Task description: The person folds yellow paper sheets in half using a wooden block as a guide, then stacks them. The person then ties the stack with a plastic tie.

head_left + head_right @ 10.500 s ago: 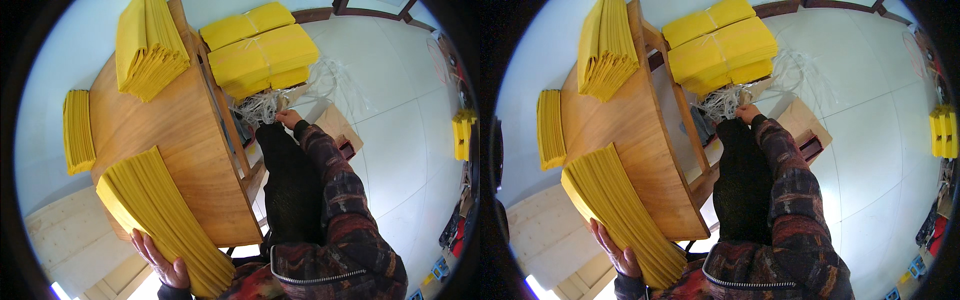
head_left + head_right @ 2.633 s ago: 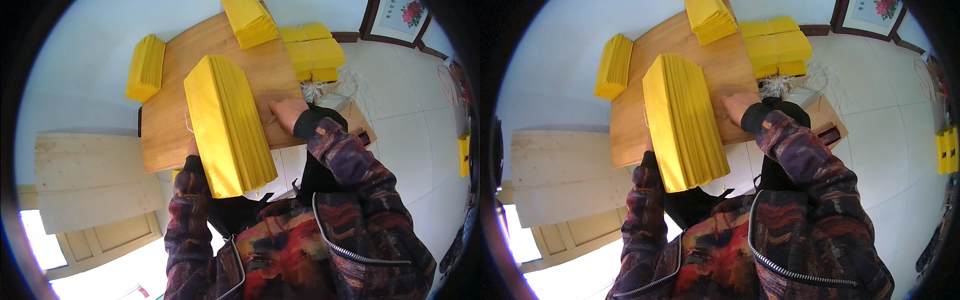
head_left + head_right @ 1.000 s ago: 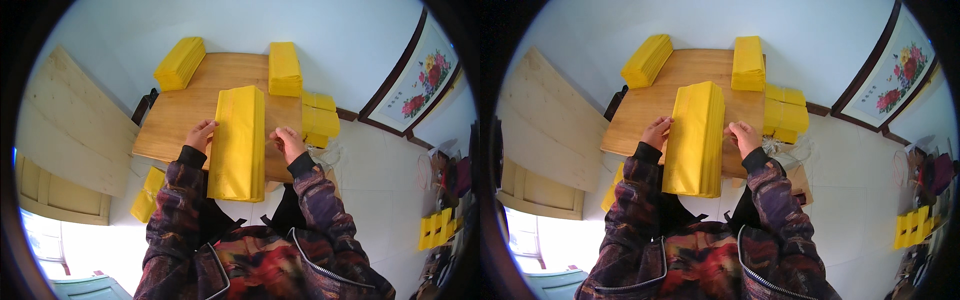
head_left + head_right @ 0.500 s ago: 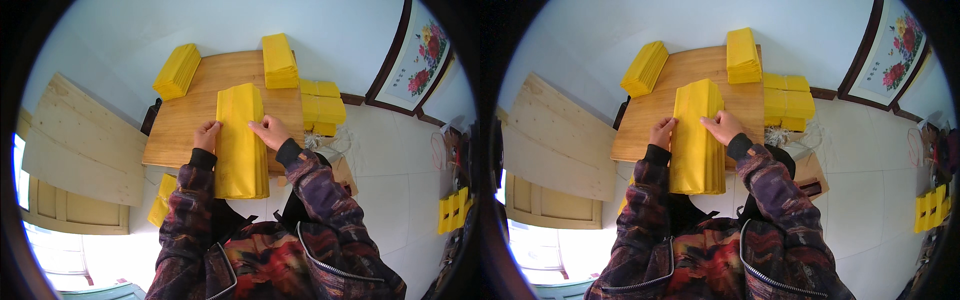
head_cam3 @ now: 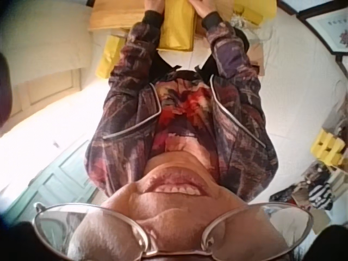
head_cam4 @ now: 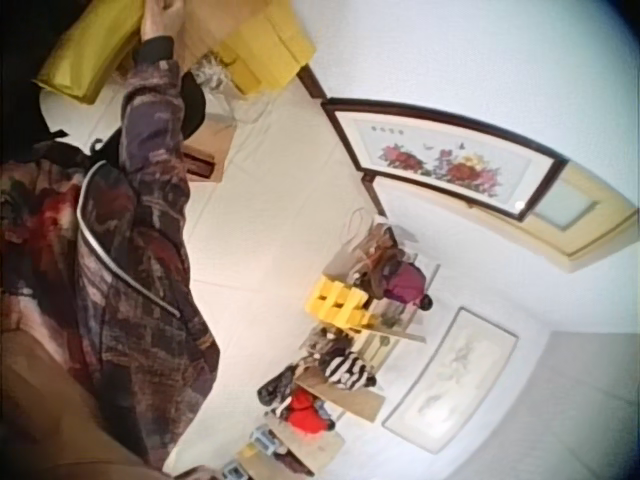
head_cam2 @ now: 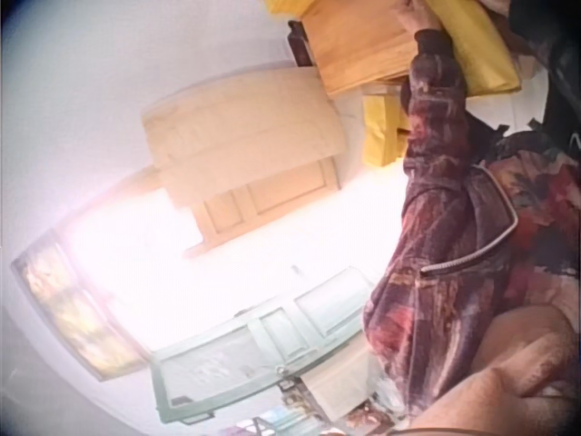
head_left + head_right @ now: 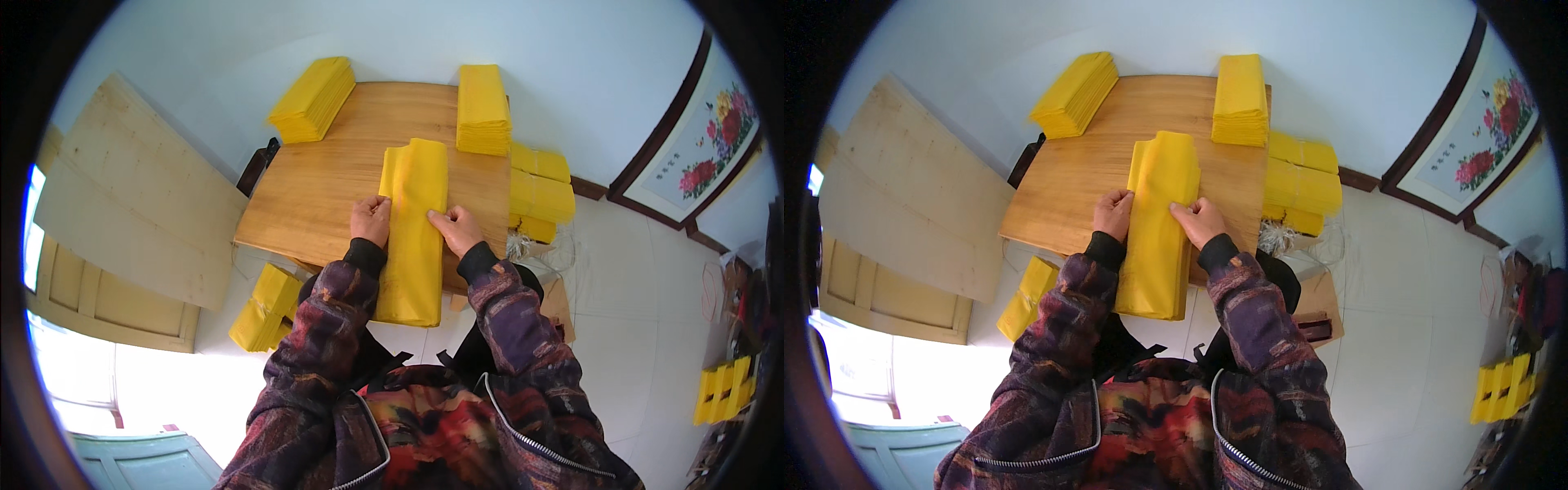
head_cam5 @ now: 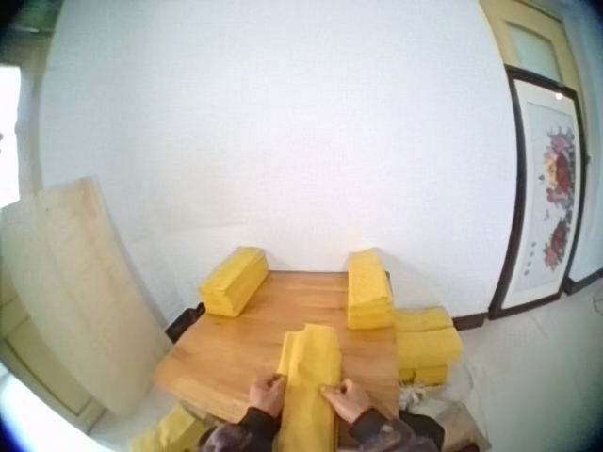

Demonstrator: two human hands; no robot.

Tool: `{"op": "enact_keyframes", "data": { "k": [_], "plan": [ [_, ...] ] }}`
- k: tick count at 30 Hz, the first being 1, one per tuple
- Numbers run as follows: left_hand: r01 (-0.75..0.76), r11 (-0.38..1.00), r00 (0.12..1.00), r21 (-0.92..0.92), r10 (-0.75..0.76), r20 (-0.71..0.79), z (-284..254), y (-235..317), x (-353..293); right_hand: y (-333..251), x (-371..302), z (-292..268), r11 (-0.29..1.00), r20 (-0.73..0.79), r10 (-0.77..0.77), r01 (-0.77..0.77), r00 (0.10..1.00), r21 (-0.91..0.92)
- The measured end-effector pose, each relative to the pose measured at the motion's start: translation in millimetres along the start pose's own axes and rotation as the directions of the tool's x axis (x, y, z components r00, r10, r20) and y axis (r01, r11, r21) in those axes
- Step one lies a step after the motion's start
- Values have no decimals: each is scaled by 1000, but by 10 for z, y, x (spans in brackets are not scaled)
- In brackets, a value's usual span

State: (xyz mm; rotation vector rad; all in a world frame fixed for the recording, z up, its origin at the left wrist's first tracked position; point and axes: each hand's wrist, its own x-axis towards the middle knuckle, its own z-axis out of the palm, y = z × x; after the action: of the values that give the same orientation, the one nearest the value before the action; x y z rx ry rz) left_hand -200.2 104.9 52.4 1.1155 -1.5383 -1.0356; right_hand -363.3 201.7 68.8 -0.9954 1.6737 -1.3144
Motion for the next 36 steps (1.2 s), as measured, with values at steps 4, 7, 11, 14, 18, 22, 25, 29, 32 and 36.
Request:
{"op": "enact_keyframes", "data": {
  "k": [4,7,11,14,18,22,25,29,32,36],
  "plan": [
    [212,934,976,-288,-185,116,-136,99,12,-7,40,-23,994,16,-43,41,999,106],
    [302,910,950,-283,-261,174,-276,257,9,5,37,-141,960,64,-39,19,997,281],
    [256,954,957,-159,-227,179,-390,409,-19,58,-63,-267,903,0,-39,35,999,429],
    [172,978,972,-116,-149,183,-439,455,-24,94,-106,-339,914,-61,-113,128,992,385],
    [225,962,968,-156,-202,151,-576,478,16,118,-107,-397,914,-141,-192,229,971,334],
    [201,887,974,-416,-138,178,-676,434,35,132,-126,-440,916,-47,-81,93,996,391],
    [175,849,959,-499,-33,280,-679,390,79,120,-167,-417,932,-57,-147,157,988,326],
    [89,926,954,-367,27,299,-584,409,116,-31,-227,-469,746,-99,-511,384,854,-544],
    [4,976,941,-217,70,332,-472,490,105,-218,-257,-512,628,-27,-615,469,788,-622],
    [-224,969,929,105,179,323,-295,619,-25,-389,-246,-299,559,66,-732,653,678,-511]
  ]
}}
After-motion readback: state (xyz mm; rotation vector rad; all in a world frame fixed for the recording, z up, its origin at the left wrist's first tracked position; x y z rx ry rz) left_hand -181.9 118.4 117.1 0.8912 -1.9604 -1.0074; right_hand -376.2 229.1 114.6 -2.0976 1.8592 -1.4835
